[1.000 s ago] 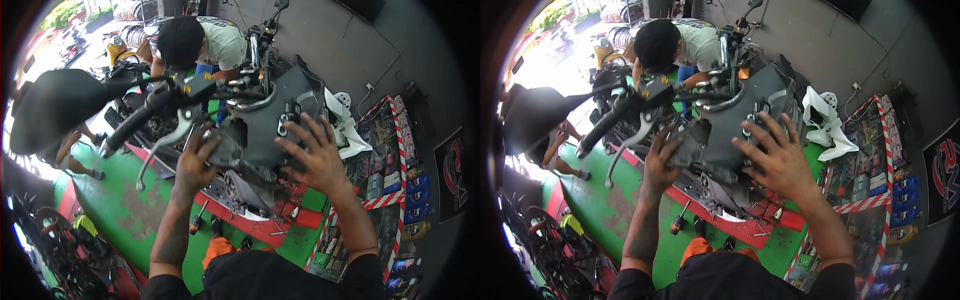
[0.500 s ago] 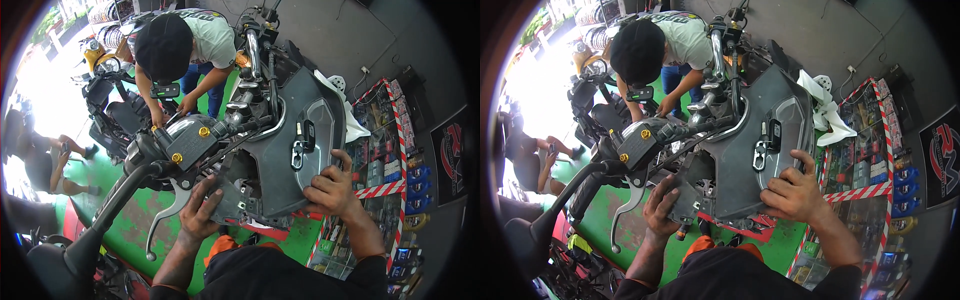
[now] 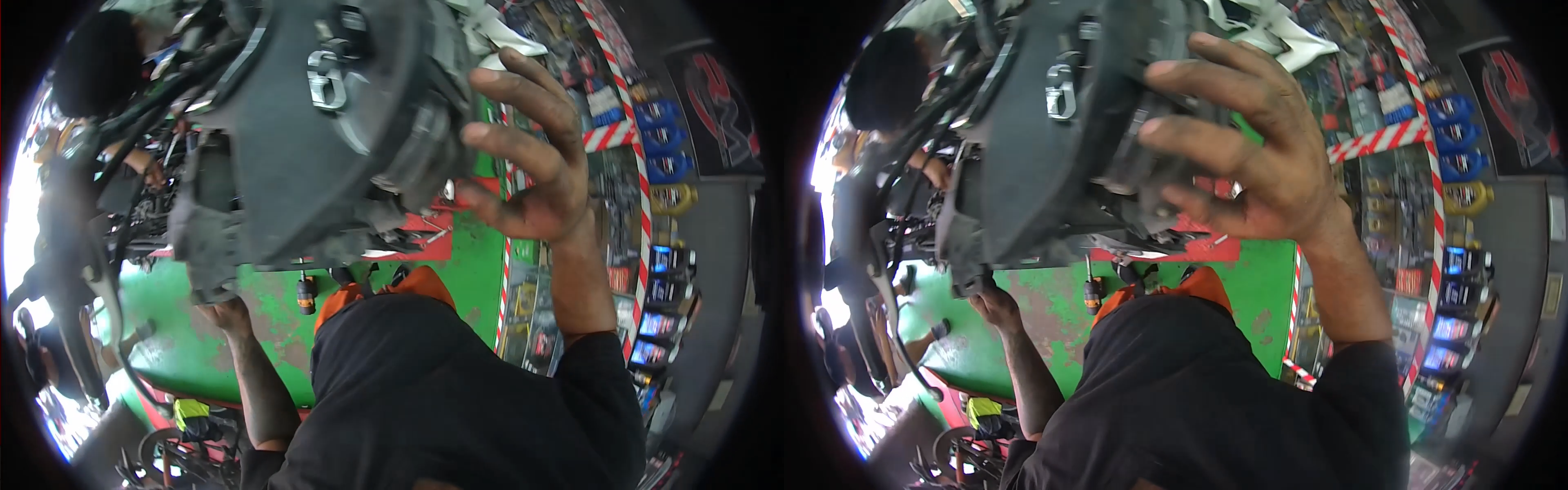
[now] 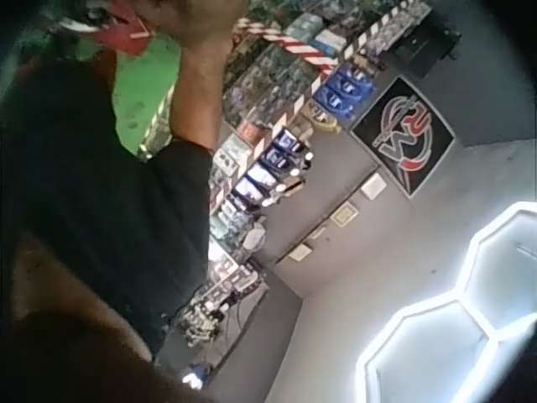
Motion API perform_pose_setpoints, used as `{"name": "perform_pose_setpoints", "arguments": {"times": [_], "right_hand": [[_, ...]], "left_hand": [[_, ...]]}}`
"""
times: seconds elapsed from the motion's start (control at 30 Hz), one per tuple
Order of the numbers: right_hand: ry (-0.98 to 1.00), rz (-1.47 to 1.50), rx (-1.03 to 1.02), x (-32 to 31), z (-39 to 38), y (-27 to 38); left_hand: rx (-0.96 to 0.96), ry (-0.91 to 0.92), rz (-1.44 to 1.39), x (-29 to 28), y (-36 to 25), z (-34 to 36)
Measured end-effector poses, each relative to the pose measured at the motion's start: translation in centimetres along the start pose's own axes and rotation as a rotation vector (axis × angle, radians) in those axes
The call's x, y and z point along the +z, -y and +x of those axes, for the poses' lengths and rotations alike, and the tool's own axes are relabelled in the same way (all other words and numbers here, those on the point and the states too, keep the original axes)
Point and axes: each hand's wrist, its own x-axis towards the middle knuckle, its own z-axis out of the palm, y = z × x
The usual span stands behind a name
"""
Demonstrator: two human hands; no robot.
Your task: Disassembling and inspecting the front fairing and headlight assembly of a motorcycle in a service bay.
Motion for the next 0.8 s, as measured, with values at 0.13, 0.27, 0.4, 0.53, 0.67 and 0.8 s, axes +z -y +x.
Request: {"name": "perform_pose_setpoints", "arguments": {"times": [0.13,0.27,0.4,0.53,0.67,0.8], "right_hand": [[-0.213,-0.137,0.467,0.0,-12.9,0.1],[-0.298,-0.073,1.041,3.2,-29.9,2.2],[-0.046,0.049,1.524,8.4,-49.7,9.8],[0.708,0.342,1.941,9.8,-70.2,24.6],[0.638,0.502,2.317,7.2,-77.1,39.0],[1.045,0.400,1.581,5.2,-80.6,44.9]], "left_hand": [[-0.243,0.288,0.273,-2.4,4.6,-5.1],[-0.343,0.308,0.411,-2.4,5.2,-12.4],[-0.506,0.542,0.685,-1.3,5.0,-17.5],[-0.742,0.840,0.648,4.6,5.9,-22.4],[-0.463,1.135,0.493,15.8,7.6,-28.2],[-0.520,1.443,0.465,28.9,13.2,-32.9]]}}
